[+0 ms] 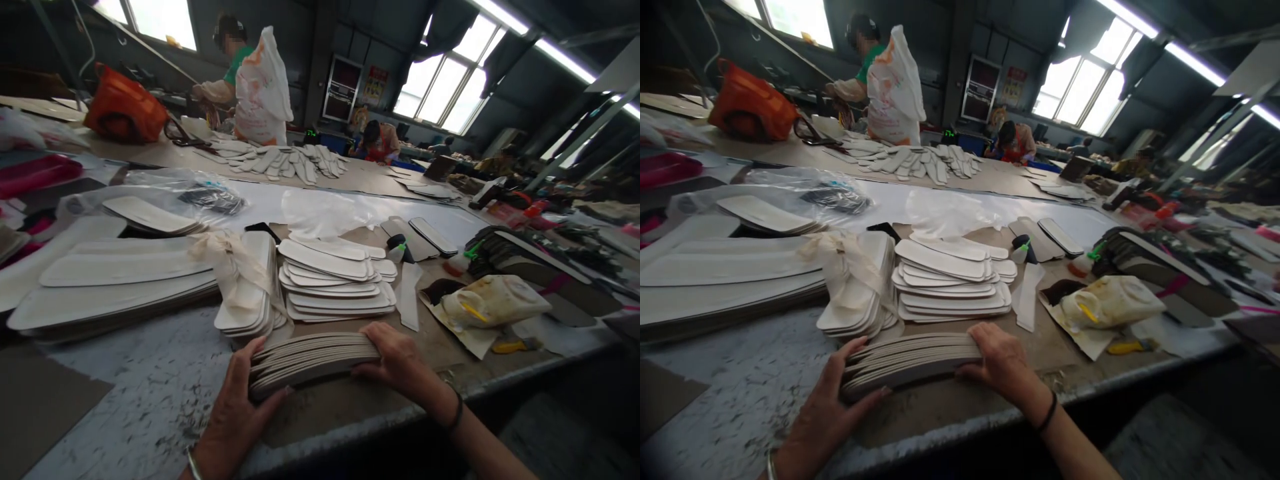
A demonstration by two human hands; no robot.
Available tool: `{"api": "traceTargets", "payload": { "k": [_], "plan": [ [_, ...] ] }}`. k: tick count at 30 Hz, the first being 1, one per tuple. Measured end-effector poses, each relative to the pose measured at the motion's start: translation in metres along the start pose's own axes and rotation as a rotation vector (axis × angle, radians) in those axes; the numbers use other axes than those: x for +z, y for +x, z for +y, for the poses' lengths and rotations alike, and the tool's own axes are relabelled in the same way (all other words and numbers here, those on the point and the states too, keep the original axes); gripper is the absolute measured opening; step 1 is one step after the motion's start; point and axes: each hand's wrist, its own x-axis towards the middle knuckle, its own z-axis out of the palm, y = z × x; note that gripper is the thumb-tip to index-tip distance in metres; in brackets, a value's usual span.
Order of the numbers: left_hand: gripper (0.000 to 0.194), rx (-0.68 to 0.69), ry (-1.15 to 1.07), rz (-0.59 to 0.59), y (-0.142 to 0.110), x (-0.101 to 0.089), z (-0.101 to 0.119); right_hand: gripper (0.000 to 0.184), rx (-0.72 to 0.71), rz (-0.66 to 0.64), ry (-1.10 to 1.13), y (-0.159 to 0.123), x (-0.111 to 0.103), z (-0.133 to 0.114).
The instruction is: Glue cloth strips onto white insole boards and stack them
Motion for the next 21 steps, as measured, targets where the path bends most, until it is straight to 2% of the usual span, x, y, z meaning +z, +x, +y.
{"api": "traceTargets", "payload": {
  "k": [3,6,8,10,12,14,16,18,21],
  "plan": [
    [0.056,0.030,0.016,0.090,-0.004,-0.006,-0.004,0.047,-0.044,0.010,0.020,0.004,0.007,-0.014],
    [0.050,0.039,0.055,0.160,-0.013,-0.019,-0.018,0.045,-0.132,-0.025,0.018,0.012,0.010,-0.032],
    [0.046,0.116,0.113,0.148,-0.019,-0.027,-0.030,0.047,-0.172,-0.058,0.012,0.015,0.008,-0.038],
    [0.044,0.185,0.148,0.125,-0.023,-0.032,-0.039,0.058,-0.202,-0.068,0.059,0.014,0.006,-0.036],
    [0.043,0.189,0.136,0.111,-0.024,-0.034,-0.042,0.070,-0.190,-0.028,0.162,0.008,0.004,-0.028],
    [0.041,0.150,0.107,0.097,-0.023,-0.033,-0.039,0.072,-0.107,0.058,0.304,-0.001,0.008,-0.022],
    [0.042,0.118,0.098,0.067,-0.023,-0.030,-0.034,0.062,0.018,0.169,0.476,-0.008,0.016,-0.021],
    [0.046,0.101,0.096,0.039,-0.025,-0.028,-0.028,0.050,0.165,0.321,0.629,-0.011,0.028,-0.027],
    [0.053,0.118,0.100,0.031,-0.026,-0.027,-0.022,0.049,0.373,0.540,0.730,-0.006,0.043,-0.041]
  ]
}}
